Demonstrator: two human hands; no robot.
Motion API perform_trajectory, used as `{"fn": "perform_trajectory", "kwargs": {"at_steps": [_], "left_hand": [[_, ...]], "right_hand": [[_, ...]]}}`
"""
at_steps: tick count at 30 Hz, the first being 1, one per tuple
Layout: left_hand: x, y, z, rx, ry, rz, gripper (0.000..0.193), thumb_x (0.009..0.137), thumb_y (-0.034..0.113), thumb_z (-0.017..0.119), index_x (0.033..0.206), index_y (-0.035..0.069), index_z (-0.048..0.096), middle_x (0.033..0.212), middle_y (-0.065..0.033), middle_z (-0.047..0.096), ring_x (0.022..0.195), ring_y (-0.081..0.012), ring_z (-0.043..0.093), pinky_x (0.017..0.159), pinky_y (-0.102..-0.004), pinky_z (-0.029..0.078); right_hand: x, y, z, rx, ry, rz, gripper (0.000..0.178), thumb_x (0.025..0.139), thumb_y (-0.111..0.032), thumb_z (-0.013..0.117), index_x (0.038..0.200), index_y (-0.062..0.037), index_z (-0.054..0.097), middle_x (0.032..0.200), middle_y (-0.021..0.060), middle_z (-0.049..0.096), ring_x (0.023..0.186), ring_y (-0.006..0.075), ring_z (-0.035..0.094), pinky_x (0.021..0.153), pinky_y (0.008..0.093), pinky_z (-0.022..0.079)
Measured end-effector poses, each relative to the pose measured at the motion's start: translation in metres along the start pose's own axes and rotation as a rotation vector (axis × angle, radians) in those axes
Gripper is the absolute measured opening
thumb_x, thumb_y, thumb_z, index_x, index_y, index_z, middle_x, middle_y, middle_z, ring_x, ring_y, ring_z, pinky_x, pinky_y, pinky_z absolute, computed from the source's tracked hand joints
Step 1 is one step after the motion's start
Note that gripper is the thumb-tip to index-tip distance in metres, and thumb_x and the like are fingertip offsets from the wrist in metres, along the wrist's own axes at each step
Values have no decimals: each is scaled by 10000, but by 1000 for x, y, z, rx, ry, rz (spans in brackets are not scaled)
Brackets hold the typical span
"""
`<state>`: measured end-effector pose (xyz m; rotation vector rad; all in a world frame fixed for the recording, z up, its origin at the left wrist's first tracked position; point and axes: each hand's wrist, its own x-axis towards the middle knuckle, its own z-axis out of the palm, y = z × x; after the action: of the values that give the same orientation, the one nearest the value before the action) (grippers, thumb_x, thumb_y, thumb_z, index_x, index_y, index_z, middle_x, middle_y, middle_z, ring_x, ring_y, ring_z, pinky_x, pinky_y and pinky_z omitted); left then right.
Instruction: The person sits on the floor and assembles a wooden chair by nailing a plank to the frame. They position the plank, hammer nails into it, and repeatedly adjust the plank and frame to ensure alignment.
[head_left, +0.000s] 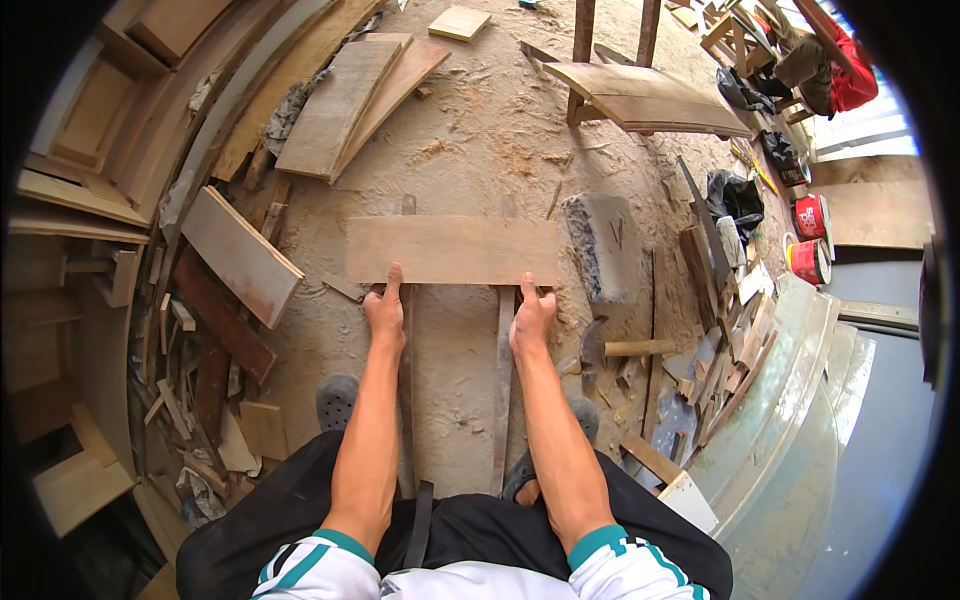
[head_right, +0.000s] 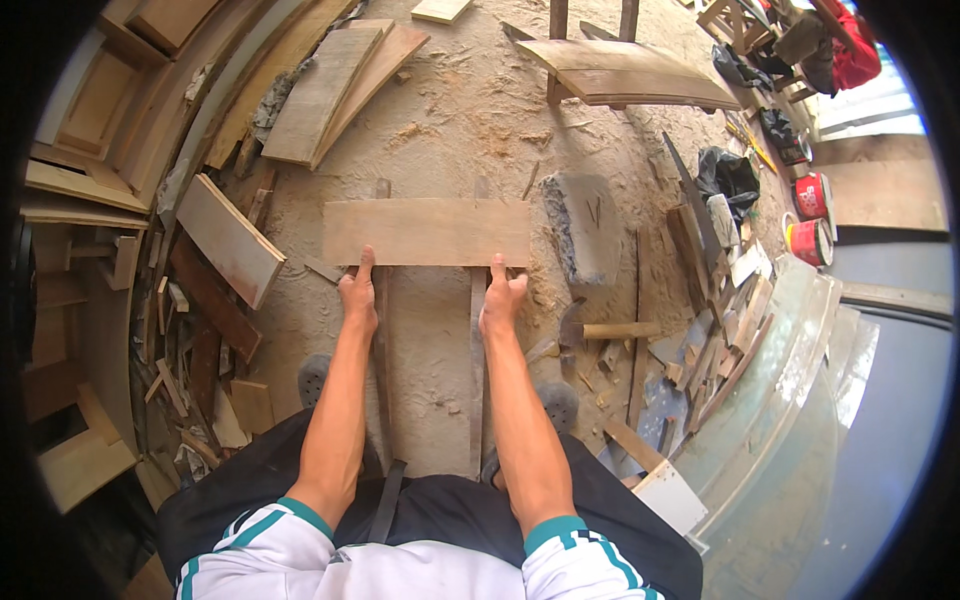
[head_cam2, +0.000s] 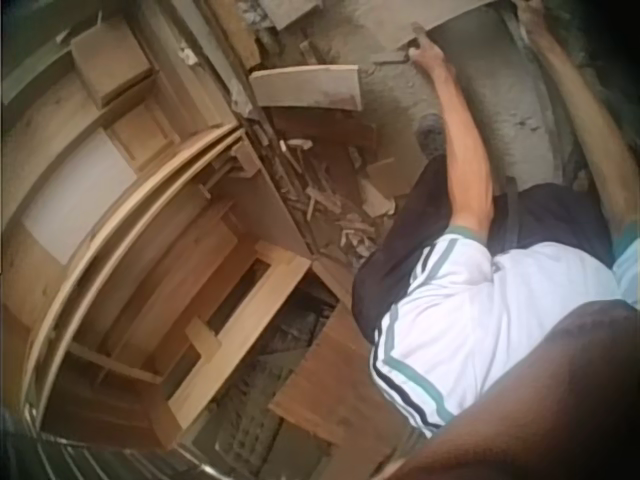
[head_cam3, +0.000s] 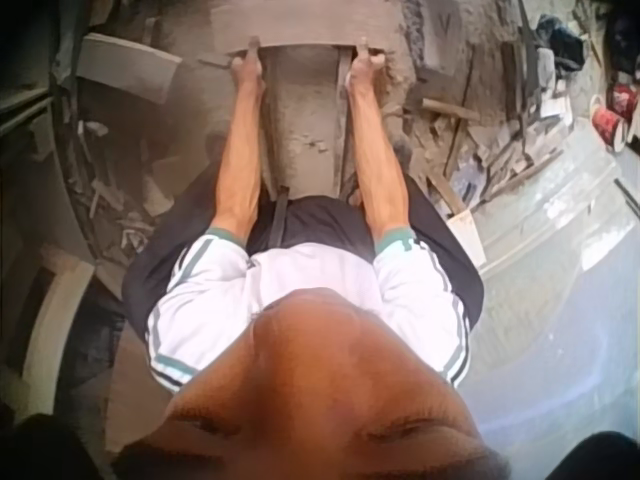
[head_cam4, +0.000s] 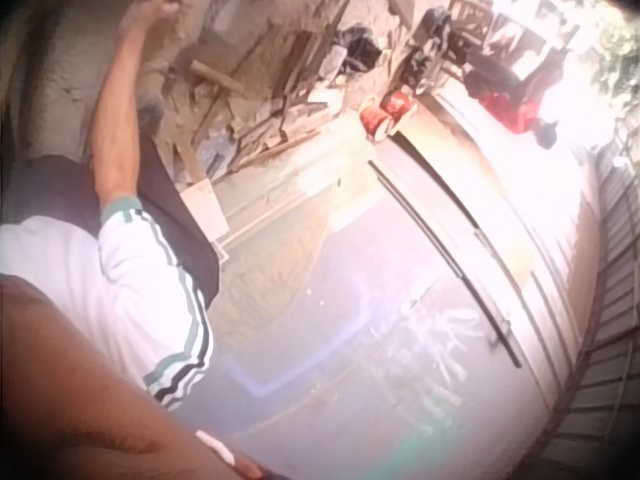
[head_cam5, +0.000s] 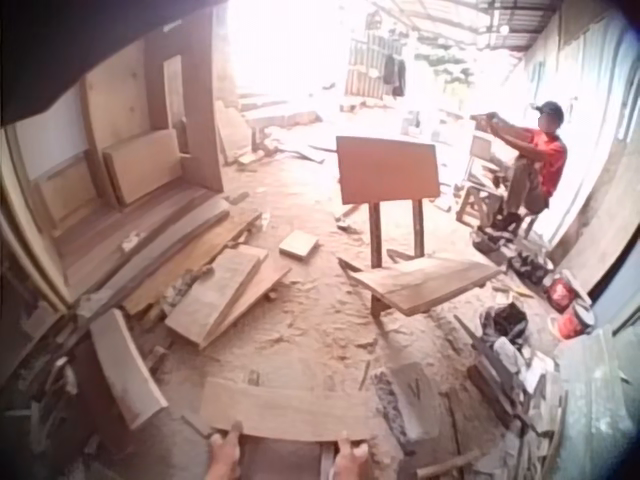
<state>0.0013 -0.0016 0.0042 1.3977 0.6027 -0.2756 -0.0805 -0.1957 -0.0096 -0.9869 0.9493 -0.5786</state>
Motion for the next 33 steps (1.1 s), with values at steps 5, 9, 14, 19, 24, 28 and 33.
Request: {"fn": "perform_trajectory", "kwargs": {"at_steps": [5, 9, 14, 19, 24, 28, 33], "left_hand": [[5, -3, -4, 25, -18, -14, 723, 796, 524, 808, 1157, -72, 615, 1116, -113, 640, 1001, -182, 583, 881, -334, 471], [4, -2, -3, 47, 5, -25, 736, 790, 541, 806, 1154, -70, 617, 1115, -113, 640, 1001, -182, 582, 895, -326, 460], [4, -2, -2, 88, 34, -10, 762, 785, 562, 801, 1158, -75, 612, 1112, -107, 641, 1004, -178, 577, 916, -316, 446], [5, 0, -2, 77, 17, -34, 727, 803, 525, 802, 1153, -82, 608, 1109, -100, 646, 1006, -166, 576, 901, -310, 453], [8, -4, -4, 17, 22, -19, 668, 824, 461, 808, 1157, -82, 606, 1113, -98, 650, 994, -158, 584, 874, -311, 477], [9, -5, -2, -25, 1, -24, 644, 835, 429, 807, 1172, -80, 602, 1135, -104, 648, 1001, -162, 589, 878, -316, 484], [11, -6, -3, -22, 19, -39, 641, 834, 415, 811, 1185, -76, 598, 1155, -111, 646, 1015, -168, 592, 888, -321, 485]], "right_hand": [[-3, -4, 2, 30, 1, 23, 520, 928, -182, 706, 1320, 58, 462, 1308, 136, 565, 1198, 211, 538, 1045, 333, 389], [-5, -6, 4, 21, 3, 27, 516, 927, -188, 708, 1312, 57, 468, 1303, 137, 567, 1193, 212, 540, 1041, 333, 392], [-1, -5, 2, -8, 7, 41, 531, 924, -197, 711, 1313, 67, 464, 1296, 138, 567, 1175, 214, 542, 1029, 333, 399], [1, -4, 1, -4, 14, 35, 536, 920, -191, 711, 1308, 80, 460, 1300, 146, 562, 1179, 216, 535, 1033, 339, 394], [-2, -6, 3, 3, -10, 33, 559, 920, -199, 714, 1323, 79, 445, 1319, 151, 553, 1195, 222, 528, 1047, 345, 384], [-1, -4, 1, -4, 5, 18, 580, 918, -217, 723, 1331, 75, 439, 1328, 151, 549, 1207, 225, 526, 1054, 346, 379], [-2, -3, 1, -15, -5, 13, 591, 918, -233, 728, 1334, 70, 438, 1335, 149, 545, 1216, 225, 521, 1061, 345, 373]]}}
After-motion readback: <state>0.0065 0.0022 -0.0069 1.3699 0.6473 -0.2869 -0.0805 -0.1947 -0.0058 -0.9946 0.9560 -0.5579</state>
